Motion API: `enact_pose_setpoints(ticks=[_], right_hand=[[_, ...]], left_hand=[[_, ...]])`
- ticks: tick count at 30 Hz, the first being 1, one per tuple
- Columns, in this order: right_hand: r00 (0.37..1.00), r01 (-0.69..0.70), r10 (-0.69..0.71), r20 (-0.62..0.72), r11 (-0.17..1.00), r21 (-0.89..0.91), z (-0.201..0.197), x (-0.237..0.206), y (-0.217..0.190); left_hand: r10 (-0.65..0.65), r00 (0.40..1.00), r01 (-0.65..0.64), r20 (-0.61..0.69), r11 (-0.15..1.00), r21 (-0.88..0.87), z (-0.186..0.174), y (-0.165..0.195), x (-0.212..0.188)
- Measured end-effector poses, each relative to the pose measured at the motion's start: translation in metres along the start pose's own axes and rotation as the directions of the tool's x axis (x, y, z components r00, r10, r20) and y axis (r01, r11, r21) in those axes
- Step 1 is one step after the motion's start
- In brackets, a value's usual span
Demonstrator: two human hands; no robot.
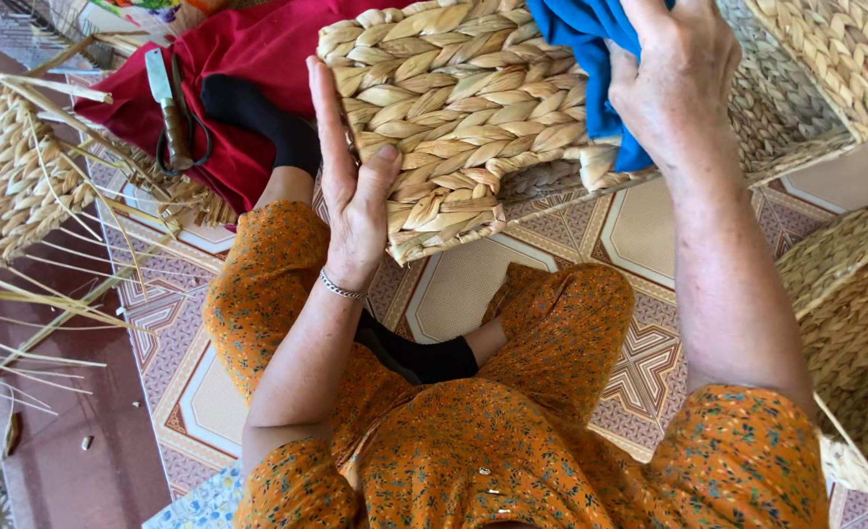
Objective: The person wipes the interior and exterior surfaces of a woven basket with a blue cloth. They rotate the basket to clean all sides and then use scissors to trim a loose strand before wiping again.
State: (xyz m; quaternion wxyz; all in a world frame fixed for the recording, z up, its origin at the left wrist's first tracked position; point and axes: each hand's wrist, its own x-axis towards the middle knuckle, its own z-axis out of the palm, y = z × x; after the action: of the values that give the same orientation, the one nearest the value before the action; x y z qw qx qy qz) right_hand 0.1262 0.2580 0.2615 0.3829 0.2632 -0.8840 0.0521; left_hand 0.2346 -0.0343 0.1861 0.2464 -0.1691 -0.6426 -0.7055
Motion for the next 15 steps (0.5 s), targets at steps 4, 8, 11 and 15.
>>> enact_pose_setpoints(ticks=[4,8,11,15], right_hand=[[0.993,0.044,-0.038,-0.112,0.998,0.046,0.008,0.011,-0.036],[0.991,0.134,-0.13,-0.034,0.941,0.311,0.012,0.032,-0.116],[0.968,0.252,-0.226,-0.111,0.866,0.432,0.016,0.03,-0.159],[0.958,0.287,-0.257,-0.127,0.871,0.398,0.025,0.024,-0.138]], left_hand=[[-0.013,1.0,0.013,-0.009,1.0,0.011,-0.001,0.001,0.003],[-0.117,0.992,0.11,-0.043,0.984,-0.137,-0.003,0.006,0.008],[-0.42,0.898,0.329,-0.133,0.839,-0.433,-0.006,0.013,0.008],[-0.293,0.948,0.254,-0.125,0.932,-0.259,-0.01,0.012,0.005]])
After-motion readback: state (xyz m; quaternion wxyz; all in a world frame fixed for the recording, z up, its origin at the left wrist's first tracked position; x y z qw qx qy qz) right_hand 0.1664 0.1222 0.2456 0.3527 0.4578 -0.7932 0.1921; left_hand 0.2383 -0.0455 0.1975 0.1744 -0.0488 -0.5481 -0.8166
